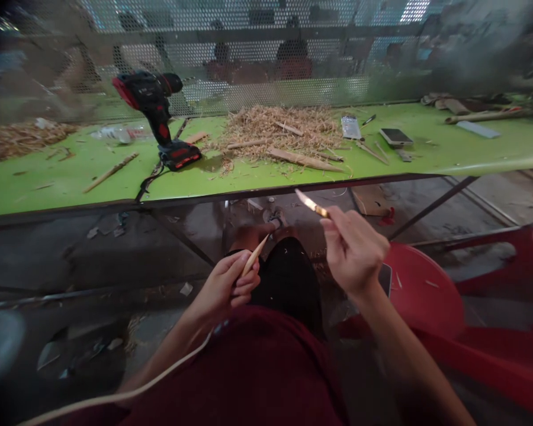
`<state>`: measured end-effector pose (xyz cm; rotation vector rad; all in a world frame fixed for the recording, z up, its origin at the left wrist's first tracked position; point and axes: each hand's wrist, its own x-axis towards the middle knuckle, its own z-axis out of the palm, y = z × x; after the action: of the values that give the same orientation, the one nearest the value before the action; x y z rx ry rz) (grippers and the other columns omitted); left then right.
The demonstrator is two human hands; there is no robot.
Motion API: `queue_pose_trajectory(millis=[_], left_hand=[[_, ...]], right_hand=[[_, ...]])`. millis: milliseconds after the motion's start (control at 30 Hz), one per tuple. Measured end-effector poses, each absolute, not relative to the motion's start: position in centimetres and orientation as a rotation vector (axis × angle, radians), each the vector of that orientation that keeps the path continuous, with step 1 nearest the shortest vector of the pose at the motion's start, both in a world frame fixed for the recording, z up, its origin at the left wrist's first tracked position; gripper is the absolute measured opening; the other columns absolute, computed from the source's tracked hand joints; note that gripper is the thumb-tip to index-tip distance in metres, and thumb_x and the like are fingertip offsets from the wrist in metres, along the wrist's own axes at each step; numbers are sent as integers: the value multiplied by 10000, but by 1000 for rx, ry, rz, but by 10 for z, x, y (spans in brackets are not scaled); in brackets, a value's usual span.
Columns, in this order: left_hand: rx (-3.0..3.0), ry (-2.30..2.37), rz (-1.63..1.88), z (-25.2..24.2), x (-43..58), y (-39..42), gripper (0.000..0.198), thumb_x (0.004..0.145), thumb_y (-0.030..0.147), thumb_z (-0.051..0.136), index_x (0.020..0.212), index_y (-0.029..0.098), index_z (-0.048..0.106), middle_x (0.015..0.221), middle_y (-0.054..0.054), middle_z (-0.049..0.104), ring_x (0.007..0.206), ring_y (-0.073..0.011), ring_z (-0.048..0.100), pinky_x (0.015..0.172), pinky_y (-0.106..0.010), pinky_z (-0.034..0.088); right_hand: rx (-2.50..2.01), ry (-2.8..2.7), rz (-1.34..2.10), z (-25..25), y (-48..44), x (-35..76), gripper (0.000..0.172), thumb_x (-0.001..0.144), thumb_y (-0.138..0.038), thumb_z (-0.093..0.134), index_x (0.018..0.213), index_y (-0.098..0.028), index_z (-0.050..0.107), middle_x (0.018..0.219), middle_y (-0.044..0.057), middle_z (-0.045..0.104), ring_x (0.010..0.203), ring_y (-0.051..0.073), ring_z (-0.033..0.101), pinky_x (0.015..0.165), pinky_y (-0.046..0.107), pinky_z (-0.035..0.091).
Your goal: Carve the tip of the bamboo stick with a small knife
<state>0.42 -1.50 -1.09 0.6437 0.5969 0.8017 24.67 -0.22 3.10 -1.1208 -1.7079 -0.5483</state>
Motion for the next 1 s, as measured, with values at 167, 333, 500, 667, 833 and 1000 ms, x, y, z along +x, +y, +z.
queue_pose_trajectory(millis=[167,333,500,667,833,1000], left_hand=[[671,655,884,-5,9,-9,486,843,576,814,868,165,556,581,112,359,441,-21,185,367,-104,176],[651,664,937,0,10,-11,463,830,530,838,871,180,537,591,103,392,438,-23,229,383,-105,178],[655,674,967,-1,9,-9,451,824,508,851,854,180,543,587,105,387,436,-19,237,384,-100,168],[644,671,960,-2,7,-6,443,817,501,858,855,164,572,591,102,392,439,-16,239,373,-96,162],[619,675,958,-1,5,-3,392,854,458,833,864,159,579,596,99,378,441,-17,236,371,-97,156],[603,669,927,-1,-2,-9,428,830,487,852,852,157,580,587,104,360,441,-12,206,362,-93,143]], right_hand=[[-1149,-2018,-238,14,-15,218,211,1073,-244,555,1119,-194,754,768,31,708,616,143,648,569,260,454],[-1105,-2141,-265,-9,-15,200,261,1096,-284,534,1120,-186,774,729,12,680,585,115,607,527,248,384],[-1094,-2167,-382,-13,-6,202,258,1093,-284,544,1089,-185,783,700,11,662,562,115,574,525,273,333],[-1085,-2192,-479,-8,0,207,247,1091,-292,550,1064,-209,781,697,6,669,563,114,566,544,277,338],[-1037,-2205,-563,-2,6,207,258,1087,-318,561,1039,-205,788,697,-2,663,565,117,538,550,281,337],[-1070,-2140,-697,10,24,229,233,1069,-281,597,971,-190,788,683,5,669,553,113,534,523,296,294]])
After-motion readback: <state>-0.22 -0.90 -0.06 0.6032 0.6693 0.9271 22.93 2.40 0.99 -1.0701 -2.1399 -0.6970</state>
